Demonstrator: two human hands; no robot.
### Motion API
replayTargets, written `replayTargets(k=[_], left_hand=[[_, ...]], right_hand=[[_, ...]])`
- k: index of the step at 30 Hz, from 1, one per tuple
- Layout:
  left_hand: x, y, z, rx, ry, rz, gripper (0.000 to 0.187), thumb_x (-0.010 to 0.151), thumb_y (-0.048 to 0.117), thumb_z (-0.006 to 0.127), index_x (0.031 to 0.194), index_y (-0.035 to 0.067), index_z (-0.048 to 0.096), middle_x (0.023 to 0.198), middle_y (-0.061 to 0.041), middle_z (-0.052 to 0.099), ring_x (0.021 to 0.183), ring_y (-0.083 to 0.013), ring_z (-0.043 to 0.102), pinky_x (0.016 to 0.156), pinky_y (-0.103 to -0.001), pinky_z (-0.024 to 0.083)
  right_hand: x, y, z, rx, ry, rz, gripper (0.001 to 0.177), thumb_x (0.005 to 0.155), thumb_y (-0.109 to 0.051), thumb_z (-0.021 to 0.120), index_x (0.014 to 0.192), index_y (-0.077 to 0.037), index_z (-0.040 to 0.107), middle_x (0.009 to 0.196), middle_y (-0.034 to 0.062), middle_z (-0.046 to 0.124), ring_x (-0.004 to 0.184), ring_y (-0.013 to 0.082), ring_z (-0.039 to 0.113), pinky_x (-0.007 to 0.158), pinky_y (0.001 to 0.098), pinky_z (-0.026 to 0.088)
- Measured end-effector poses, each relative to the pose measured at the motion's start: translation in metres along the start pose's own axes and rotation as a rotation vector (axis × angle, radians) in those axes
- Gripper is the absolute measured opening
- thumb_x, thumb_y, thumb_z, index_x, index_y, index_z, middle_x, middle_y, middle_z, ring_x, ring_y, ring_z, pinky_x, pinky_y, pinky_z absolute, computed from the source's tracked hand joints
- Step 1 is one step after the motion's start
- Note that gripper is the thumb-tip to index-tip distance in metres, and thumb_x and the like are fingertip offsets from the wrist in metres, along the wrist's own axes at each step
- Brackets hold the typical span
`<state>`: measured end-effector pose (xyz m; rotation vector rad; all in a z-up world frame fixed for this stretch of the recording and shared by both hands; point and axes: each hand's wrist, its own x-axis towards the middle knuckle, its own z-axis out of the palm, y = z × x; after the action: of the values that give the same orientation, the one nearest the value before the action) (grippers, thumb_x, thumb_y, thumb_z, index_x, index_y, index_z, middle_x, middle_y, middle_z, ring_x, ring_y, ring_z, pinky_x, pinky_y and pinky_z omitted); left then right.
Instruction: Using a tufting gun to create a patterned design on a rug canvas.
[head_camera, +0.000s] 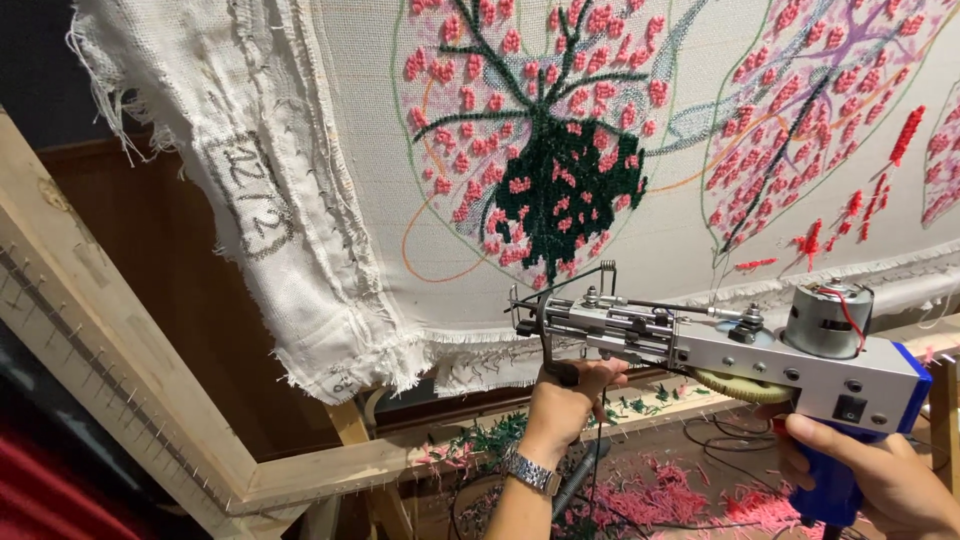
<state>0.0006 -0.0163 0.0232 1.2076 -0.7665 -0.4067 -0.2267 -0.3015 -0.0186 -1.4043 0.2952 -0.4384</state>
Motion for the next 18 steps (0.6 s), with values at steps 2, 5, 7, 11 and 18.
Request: replayTargets(k=[2, 5, 7, 11, 18], left_hand=[[-0.0001, -0.0003, -0.0002, 0.051, 0.002, 0.013, 0.024, 0.101, 0.025, 0.068, 0.108, 0.005, 0.08, 0.097, -0.009, 0.08, 0.075, -0.0147, 0.071, 0.05, -0.025, 0.052], [0.0004, 0.0021, 0.0006, 0.052, 0.005, 0.03, 0.023, 0.098, 0.025, 0.068, 0.105, 0.006, 0.079, 0.096, -0.007, 0.08, 0.079, -0.0082, 0.075, 0.05, -0.025, 0.053], [0.0006, 0.002, 0.0009, 0.071, 0.008, 0.026, 0.022, 0.099, 0.024, 0.069, 0.104, 0.006, 0.079, 0.095, -0.008, 0.08, 0.074, -0.01, 0.072, 0.05, -0.025, 0.053], [0.0002, 0.0016, 0.0012, 0.112, -0.003, 0.048, 0.021, 0.099, 0.023, 0.07, 0.102, 0.004, 0.08, 0.096, -0.009, 0.08, 0.075, -0.0107, 0.073, 0.051, -0.025, 0.054], [0.0018, 0.0021, 0.003, 0.041, 0.008, 0.016, 0.023, 0.097, 0.024, 0.072, 0.101, 0.002, 0.08, 0.095, -0.01, 0.08, 0.078, -0.0111, 0.075, 0.049, -0.026, 0.054]], right_hand=[[0.0012, 0.0007, -0.0022, -0.009, -0.027, -0.003, 0.028, 0.101, -0.016, 0.07, 0.105, 0.009, 0.057, 0.068, 0.017, 0.054, 0.057, 0.0311, 0.058, 0.05, 0.047, 0.048], [0.0037, 0.002, -0.0066, -0.006, -0.034, 0.02, 0.029, 0.101, -0.017, 0.07, 0.104, 0.007, 0.055, 0.068, 0.0178, 0.054, 0.057, 0.0315, 0.059, 0.05, 0.0475, 0.049], [0.0049, 0.0032, -0.0083, -0.001, -0.029, 0.029, 0.029, 0.101, -0.017, 0.07, 0.105, 0.007, 0.054, 0.068, 0.0184, 0.055, 0.058, 0.0315, 0.059, 0.05, 0.0473, 0.048], [0.0016, -0.0036, -0.0034, -0.008, 0.012, 0.062, 0.029, 0.1, -0.016, 0.07, 0.108, 0.008, 0.057, 0.067, 0.0206, 0.058, 0.058, 0.0324, 0.059, 0.049, 0.0475, 0.047], [-0.0028, -0.0003, -0.0037, 0.051, 0.023, 0.059, 0.03, 0.099, -0.014, 0.072, 0.11, 0.009, 0.055, 0.068, 0.0193, 0.055, 0.059, 0.0325, 0.057, 0.05, 0.0489, 0.048]])
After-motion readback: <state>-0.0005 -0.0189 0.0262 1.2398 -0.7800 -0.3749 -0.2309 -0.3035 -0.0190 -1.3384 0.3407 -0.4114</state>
